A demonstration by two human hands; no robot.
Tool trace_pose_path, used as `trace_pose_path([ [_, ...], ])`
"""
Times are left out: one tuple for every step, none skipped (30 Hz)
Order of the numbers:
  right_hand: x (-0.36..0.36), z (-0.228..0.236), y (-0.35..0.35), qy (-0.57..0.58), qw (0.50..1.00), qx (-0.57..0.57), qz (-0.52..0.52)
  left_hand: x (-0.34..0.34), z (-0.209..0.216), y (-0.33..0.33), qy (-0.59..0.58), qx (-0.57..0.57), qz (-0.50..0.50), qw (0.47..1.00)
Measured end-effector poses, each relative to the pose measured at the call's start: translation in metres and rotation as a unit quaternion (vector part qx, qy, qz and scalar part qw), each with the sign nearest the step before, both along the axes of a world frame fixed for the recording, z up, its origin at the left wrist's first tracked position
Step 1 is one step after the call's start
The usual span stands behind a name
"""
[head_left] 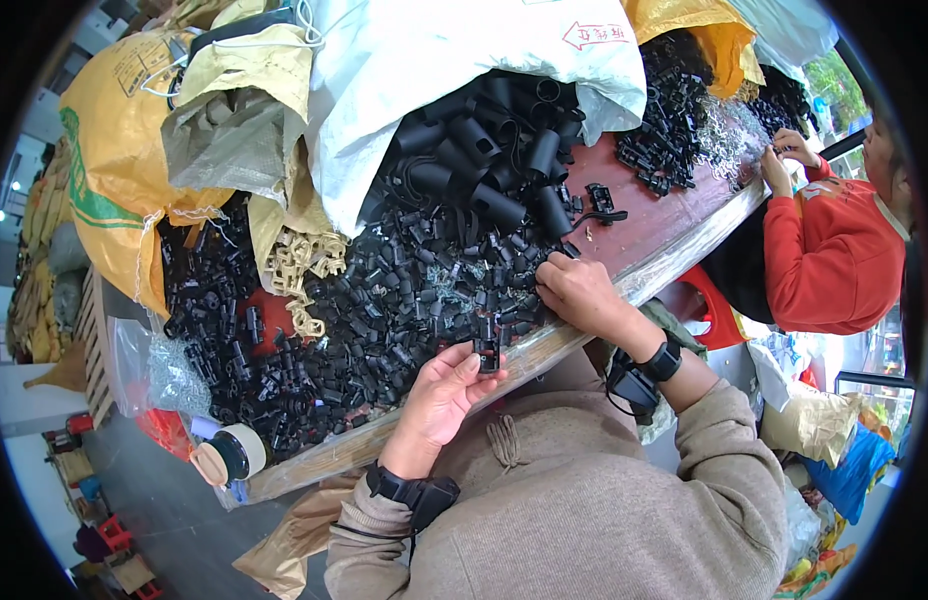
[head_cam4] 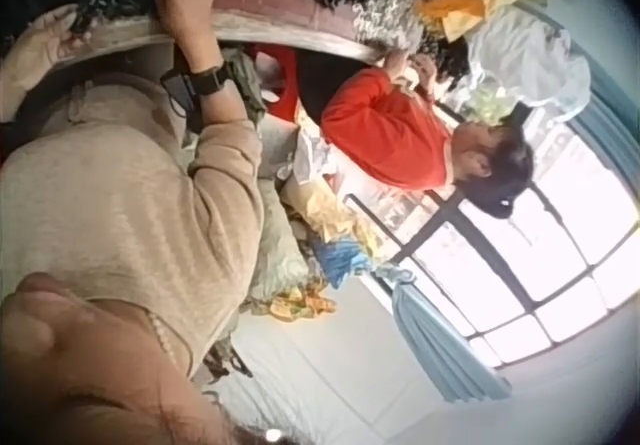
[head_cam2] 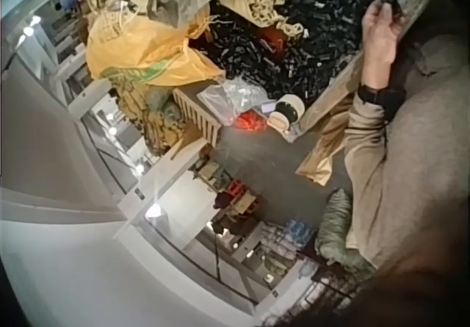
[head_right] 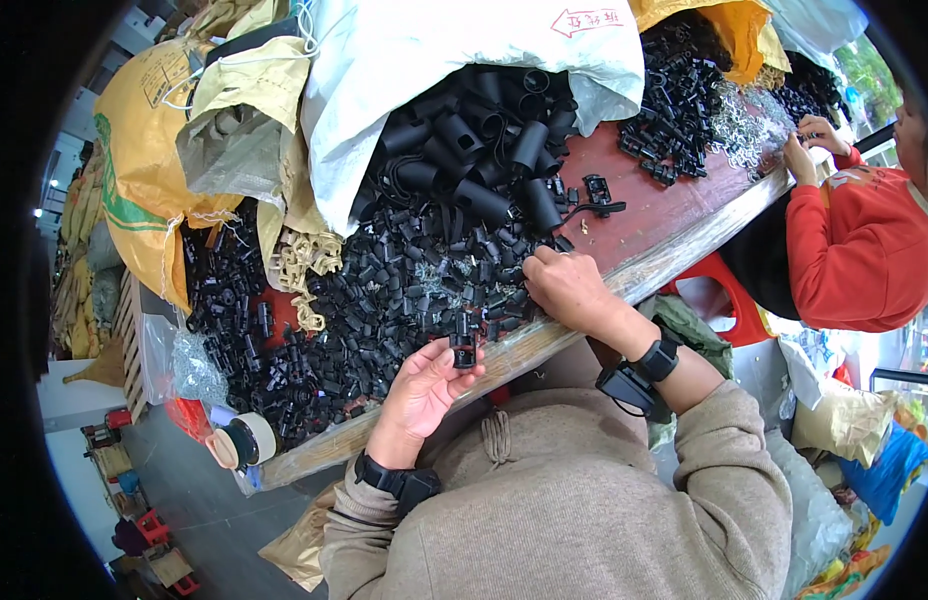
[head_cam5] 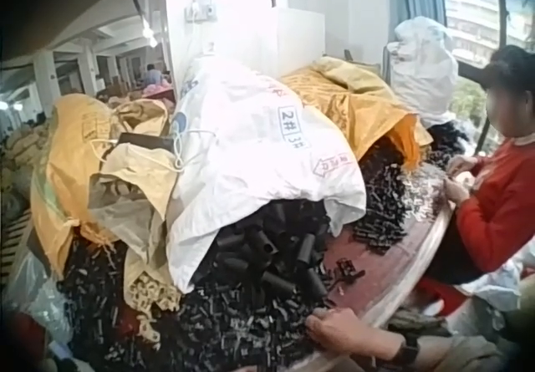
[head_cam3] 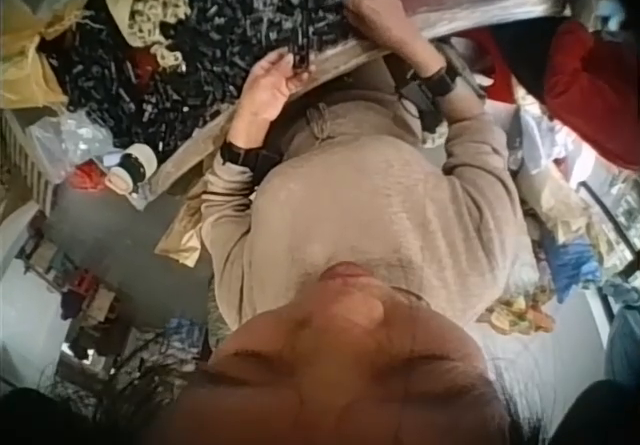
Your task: The person picks up a black plastic component and a small beige piece, fits the beige piece into the component, and then slides a larger black plastic sleeve over the assembly before placing it back on the table.
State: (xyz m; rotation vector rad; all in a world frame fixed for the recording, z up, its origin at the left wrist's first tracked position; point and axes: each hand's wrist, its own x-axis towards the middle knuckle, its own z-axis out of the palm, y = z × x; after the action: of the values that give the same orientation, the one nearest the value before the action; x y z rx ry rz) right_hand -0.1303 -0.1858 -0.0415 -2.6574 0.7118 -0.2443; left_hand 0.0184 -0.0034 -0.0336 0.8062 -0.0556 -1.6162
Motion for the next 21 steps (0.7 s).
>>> trace_pose_path([
  [0.0013, -0.0001, 0.0014, 0.026, 0.999, -0.023, -0.001, 0.0003, 0.0, -0.0002, -0.002, 0.002, 0.001, 1.0],
  [0.0015, -0.0001, 0.0021, 0.053, 0.998, -0.046, -0.002, 0.0003, 0.0002, -0.0002, -0.002, 0.002, 0.001, 1.0],
  [0.0016, -0.0004, 0.0014, 0.053, 0.998, -0.046, -0.002, 0.0004, 0.0002, -0.0002, 0.003, 0.004, 0.005, 1.0],
  [0.002, -0.0009, 0.0, 0.052, 0.998, -0.039, -0.016, 0.0007, 0.0002, -0.0002, 0.008, 0.006, 0.009, 1.0],
  [0.0024, -0.0015, -0.0016, 0.052, 0.998, -0.033, -0.029, 0.001, 0.0001, -0.0005, 0.014, 0.008, 0.013, 1.0],
  [0.0025, -0.002, -0.0029, 0.052, 0.997, -0.026, -0.042, 0.0012, 0.0001, -0.001, 0.014, 0.008, 0.013, 1.0],
  [0.001, -0.0022, -0.003, 0.052, 0.998, -0.024, -0.04, 0.0009, 0.0, 0.0001, 0.009, 0.009, 0.011, 1.0],
  [-0.0024, -0.001, -0.004, 0.017, 0.999, -0.001, -0.028, 0.0007, -0.0001, 0.0008, 0.003, 0.01, 0.01, 1.0],
  [-0.0058, 0.0005, -0.0049, -0.018, 0.999, 0.023, -0.016, 0.0005, -0.0003, 0.0014, -0.002, 0.01, 0.008, 1.0],
  [-0.0071, 0.001, -0.0051, -0.054, 0.997, 0.046, -0.005, 0.0007, -0.0007, 0.0014, -0.001, 0.012, 0.009, 1.0],
  [-0.0068, 0.0009, -0.0044, -0.053, 0.997, 0.048, -0.004, 0.001, -0.0011, 0.0009, -0.001, 0.015, 0.009, 1.0],
  [-0.0068, 0.0011, -0.0043, -0.052, 0.998, 0.04, 0.004, 0.0012, -0.0014, -0.001, -0.002, 0.016, 0.009, 1.0],
  [-0.0067, 0.0013, -0.0042, -0.052, 0.998, 0.031, 0.011, 0.001, -0.0015, -0.0023, -0.002, 0.018, 0.008, 1.0],
  [-0.0064, 0.0015, -0.0044, -0.052, 0.998, 0.022, 0.018, 0.0005, -0.0015, -0.0033, -0.002, 0.018, 0.008, 1.0],
  [-0.0056, 0.0013, -0.0049, -0.052, 0.998, 0.023, 0.019, -0.0003, -0.0013, -0.0044, 0.0, 0.017, 0.007, 1.0],
  [-0.0044, 0.0009, -0.0053, -0.041, 0.999, 0.015, 0.026, -0.0012, -0.0008, -0.0056, 0.001, 0.016, 0.006, 1.0],
  [-0.003, 0.0, -0.005, -0.031, 0.999, 0.006, 0.033, -0.0014, -0.0006, -0.0058, 0.001, 0.015, 0.005, 1.0],
  [-0.0022, -0.0002, -0.0049, -0.021, 0.999, -0.002, 0.04, -0.0015, -0.0008, -0.0057, 0.0, 0.014, 0.005, 1.0],
  [-0.0024, 0.0006, -0.0046, -0.023, 0.999, -0.003, 0.041, -0.0017, -0.0017, -0.0052, 0.002, 0.018, 0.005, 1.0],
  [-0.0031, 0.0023, -0.0038, -0.023, 0.999, 0.011, 0.042, -0.0021, -0.0027, -0.0045, 0.004, 0.021, 0.006, 1.0],
  [-0.0041, 0.0041, -0.0026, -0.022, 0.999, 0.026, 0.043, -0.0027, -0.0032, -0.0034, 0.006, 0.023, 0.006, 1.0],
])
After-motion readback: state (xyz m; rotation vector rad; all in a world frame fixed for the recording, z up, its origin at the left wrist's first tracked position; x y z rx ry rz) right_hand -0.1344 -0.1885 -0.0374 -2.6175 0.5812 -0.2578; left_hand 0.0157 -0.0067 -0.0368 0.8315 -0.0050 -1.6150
